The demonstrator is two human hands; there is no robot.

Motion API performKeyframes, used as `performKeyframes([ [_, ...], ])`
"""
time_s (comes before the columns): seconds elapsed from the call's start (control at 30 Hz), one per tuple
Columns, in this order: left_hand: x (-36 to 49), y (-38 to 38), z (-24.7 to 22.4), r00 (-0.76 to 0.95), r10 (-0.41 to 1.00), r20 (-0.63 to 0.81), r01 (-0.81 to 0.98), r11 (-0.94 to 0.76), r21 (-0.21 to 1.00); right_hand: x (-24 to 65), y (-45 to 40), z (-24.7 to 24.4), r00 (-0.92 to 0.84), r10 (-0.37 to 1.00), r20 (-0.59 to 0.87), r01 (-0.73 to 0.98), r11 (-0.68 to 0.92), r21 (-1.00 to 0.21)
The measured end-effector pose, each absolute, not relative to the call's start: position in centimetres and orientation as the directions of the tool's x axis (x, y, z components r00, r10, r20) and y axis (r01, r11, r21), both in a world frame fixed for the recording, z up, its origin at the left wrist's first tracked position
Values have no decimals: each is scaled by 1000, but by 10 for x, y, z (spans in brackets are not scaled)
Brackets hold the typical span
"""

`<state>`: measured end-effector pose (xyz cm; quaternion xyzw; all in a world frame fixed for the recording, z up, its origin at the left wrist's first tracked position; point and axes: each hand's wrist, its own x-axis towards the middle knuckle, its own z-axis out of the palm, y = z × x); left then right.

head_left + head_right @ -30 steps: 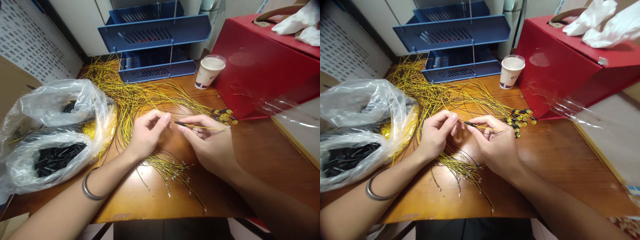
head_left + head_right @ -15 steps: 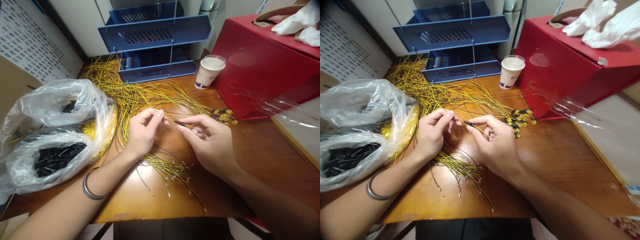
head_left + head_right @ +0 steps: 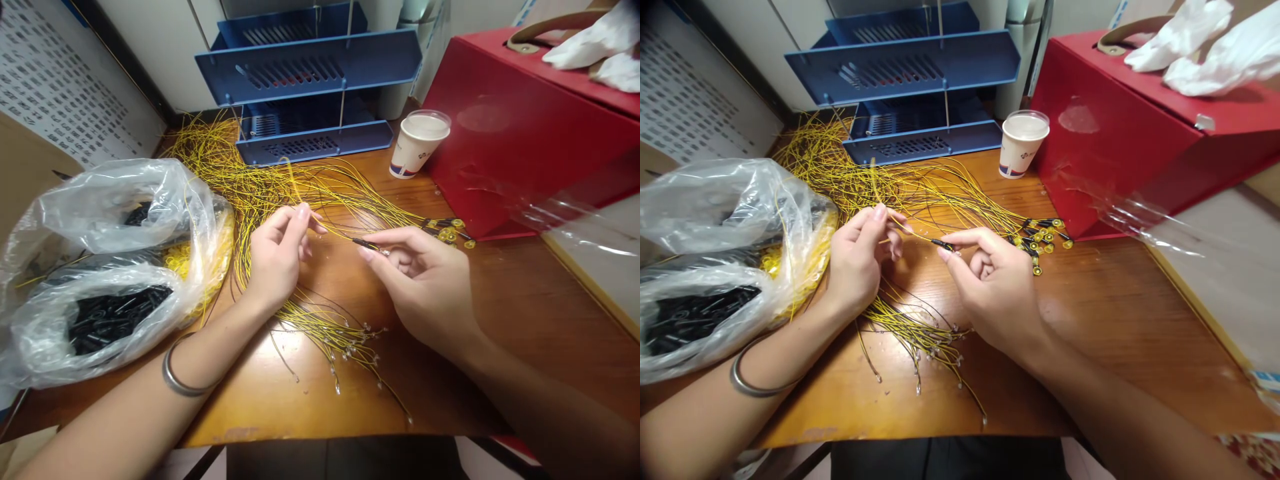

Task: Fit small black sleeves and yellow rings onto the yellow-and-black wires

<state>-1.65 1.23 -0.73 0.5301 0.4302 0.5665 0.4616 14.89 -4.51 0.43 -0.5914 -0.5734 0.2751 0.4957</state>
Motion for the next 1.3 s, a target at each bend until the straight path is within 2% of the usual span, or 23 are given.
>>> performKeyframes([
  [0.13, -14, 5, -5, 167, 960, 224, -3, -227, 974, 150, -45, 5, 192, 947, 258, 417, 159, -895],
  [0.27, -12, 1, -6, 323, 922, 214, -35, -214, 976, 149, -45, 3, 179, 948, 264, 399, 175, -900],
  [0.9, -13, 2, -5, 187, 932, 311, 17, -319, 948, 150, -45, 2, 157, 943, 294, 447, 198, -872],
  [1.17, -12, 2, -8, 284, 928, 240, -14, -247, 969, 149, -44, 0, 168, 946, 279, 419, 187, -888],
  [1.3, -11, 3, -7, 228, 944, 239, 14, -248, 969, 150, -43, -1, 162, 950, 266, 335, 201, -921],
])
